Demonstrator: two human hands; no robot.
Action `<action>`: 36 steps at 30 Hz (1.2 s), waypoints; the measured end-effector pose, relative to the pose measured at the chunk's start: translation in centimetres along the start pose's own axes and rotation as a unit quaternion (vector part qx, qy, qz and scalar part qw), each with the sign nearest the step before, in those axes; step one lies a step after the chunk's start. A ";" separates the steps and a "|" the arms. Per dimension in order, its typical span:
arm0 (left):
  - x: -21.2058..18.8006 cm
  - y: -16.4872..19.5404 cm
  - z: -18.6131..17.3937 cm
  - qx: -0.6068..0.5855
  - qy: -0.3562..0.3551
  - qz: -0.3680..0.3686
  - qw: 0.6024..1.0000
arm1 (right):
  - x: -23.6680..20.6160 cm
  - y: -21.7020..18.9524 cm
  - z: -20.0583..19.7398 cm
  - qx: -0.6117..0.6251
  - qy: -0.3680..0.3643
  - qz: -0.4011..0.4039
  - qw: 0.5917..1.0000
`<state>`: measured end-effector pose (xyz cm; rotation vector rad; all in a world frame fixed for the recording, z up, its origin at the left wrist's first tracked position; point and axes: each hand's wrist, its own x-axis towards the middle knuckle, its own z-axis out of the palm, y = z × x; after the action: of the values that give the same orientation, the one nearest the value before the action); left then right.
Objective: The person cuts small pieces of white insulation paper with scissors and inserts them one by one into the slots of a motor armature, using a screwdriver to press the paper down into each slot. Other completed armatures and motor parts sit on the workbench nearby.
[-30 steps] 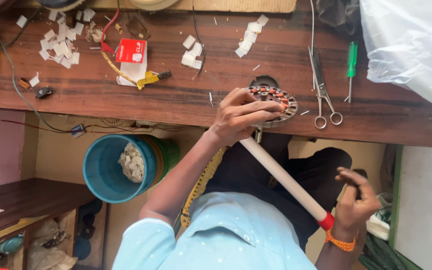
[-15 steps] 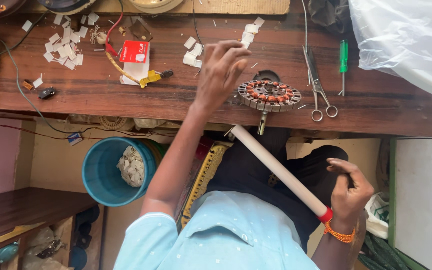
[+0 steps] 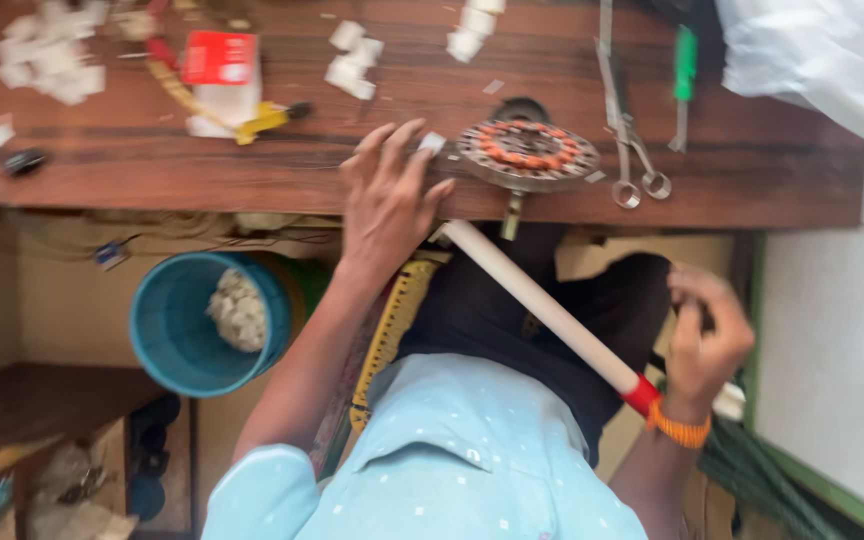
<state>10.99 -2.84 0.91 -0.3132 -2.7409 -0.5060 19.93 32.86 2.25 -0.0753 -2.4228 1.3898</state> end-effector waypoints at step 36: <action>-4.4 8.1 -0.7 -0.600 -0.121 -0.176 0.771 | -6.4 -1.5 4.2 0.285 -0.498 0.323 0.752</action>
<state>17.42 3.60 2.37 -0.1236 -2.2467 -2.4301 24.77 27.26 -0.14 -0.0124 -2.6381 3.0954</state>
